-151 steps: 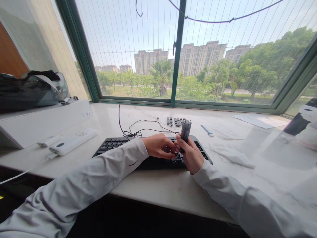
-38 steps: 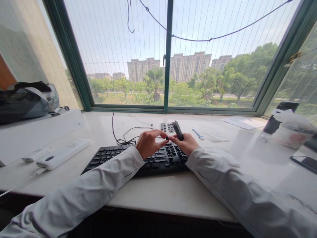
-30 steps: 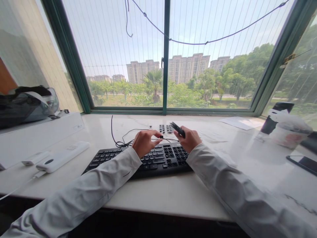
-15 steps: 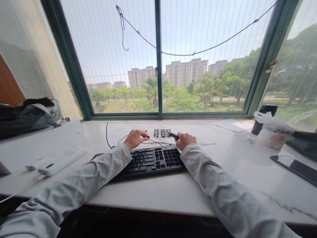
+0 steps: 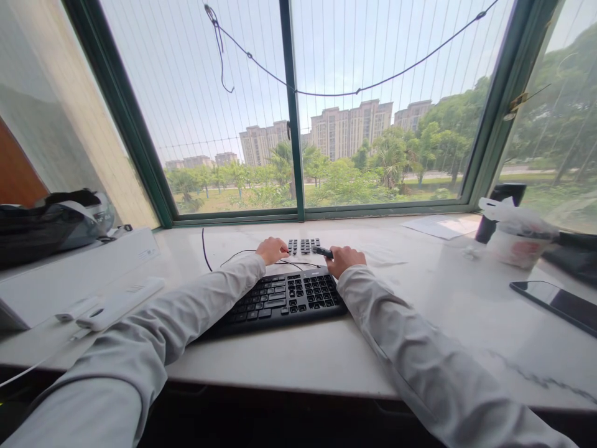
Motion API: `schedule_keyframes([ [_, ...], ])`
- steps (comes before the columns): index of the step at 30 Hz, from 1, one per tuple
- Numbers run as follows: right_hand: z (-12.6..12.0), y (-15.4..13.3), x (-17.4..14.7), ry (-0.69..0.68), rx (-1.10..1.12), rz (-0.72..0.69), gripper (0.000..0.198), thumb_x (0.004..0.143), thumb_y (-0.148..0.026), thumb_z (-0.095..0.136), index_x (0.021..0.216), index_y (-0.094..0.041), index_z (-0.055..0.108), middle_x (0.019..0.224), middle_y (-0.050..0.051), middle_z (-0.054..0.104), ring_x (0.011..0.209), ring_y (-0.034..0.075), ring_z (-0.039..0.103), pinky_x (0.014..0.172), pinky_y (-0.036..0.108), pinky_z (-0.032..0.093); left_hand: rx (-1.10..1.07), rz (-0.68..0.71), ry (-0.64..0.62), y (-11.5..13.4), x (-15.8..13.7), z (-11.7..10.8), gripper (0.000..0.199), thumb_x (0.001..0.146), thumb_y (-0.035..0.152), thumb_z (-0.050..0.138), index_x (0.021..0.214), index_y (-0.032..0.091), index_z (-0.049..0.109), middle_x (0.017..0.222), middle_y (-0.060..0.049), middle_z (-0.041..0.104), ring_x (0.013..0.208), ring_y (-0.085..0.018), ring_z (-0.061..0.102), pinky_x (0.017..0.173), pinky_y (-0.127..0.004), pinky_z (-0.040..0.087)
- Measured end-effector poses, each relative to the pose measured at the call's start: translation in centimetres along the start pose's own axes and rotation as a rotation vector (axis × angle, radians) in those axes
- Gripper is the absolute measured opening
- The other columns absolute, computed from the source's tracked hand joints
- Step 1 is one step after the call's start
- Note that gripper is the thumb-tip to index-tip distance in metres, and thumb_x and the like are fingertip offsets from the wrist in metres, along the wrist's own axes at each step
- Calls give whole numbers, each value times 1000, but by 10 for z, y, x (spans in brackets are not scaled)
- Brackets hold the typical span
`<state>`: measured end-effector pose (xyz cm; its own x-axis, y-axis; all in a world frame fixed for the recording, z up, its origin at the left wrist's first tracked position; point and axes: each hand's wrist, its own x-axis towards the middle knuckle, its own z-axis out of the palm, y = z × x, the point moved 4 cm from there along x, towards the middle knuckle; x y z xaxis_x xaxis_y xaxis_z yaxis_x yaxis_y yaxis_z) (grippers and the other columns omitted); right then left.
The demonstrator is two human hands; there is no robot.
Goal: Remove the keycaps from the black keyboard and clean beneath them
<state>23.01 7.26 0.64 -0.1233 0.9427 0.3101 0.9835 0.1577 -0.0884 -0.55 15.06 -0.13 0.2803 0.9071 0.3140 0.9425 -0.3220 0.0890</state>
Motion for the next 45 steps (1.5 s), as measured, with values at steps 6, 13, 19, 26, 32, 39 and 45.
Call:
schedule_keyframes([
  [6, 1, 0, 0, -6, 0, 3, 37, 83, -45, 40, 101, -23, 64, 96, 12, 67, 88, 28, 64, 71, 39, 46, 26, -29, -8, -3, 1, 4, 26, 70, 43, 66, 89, 27, 74, 88, 1, 73, 83, -18, 65, 75, -25, 48],
  [13, 1, 0, 0, -9, 4, 9, 39, 84, -46, 39, 102, -23, 64, 97, 12, 67, 89, 27, 64, 72, 38, 46, 36, -36, 9, 1, 1, 5, 26, 70, 43, 66, 89, 28, 75, 87, 0, 73, 83, -18, 65, 76, -25, 48],
  [19, -1, -1, -1, -14, 4, 16, 39, 85, -47, 40, 103, -23, 65, 98, 12, 67, 90, 27, 64, 73, 37, 46, 23, -15, 30, 7, -2, 3, 21, 71, 42, 66, 85, 29, 75, 86, 1, 73, 80, -18, 65, 76, -26, 48],
  [26, -1, -1, -1, -28, 17, 14, 40, 85, -47, 40, 104, -23, 65, 99, 13, 67, 91, 27, 63, 73, 38, 46, 27, -3, 39, 9, -5, 0, 18, 69, 39, 68, 83, 30, 76, 83, 2, 73, 78, -18, 65, 76, -27, 48],
  [32, -2, -1, -2, -18, 14, 20, 40, 85, -47, 39, 103, -23, 65, 99, 13, 67, 91, 26, 63, 74, 37, 45, 45, 2, 30, 11, -5, 0, 20, 68, 41, 68, 81, 29, 76, 81, 1, 73, 76, -19, 65, 74, -27, 48],
  [39, -2, -2, -3, -12, 8, 13, 39, 85, -46, 39, 102, -23, 65, 97, 12, 67, 88, 27, 64, 71, 37, 46, 64, 5, 26, 14, -6, 1, 23, 69, 44, 67, 83, 28, 76, 84, -2, 73, 77, -21, 65, 74, -29, 48],
  [45, -2, -2, -3, -25, 7, 18, 39, 86, -47, 39, 103, -23, 65, 99, 12, 67, 91, 27, 64, 73, 38, 46, 76, -5, 36, 12, -5, 3, 19, 71, 39, 66, 81, 27, 77, 83, -4, 73, 75, -22, 65, 69, -30, 48],
])
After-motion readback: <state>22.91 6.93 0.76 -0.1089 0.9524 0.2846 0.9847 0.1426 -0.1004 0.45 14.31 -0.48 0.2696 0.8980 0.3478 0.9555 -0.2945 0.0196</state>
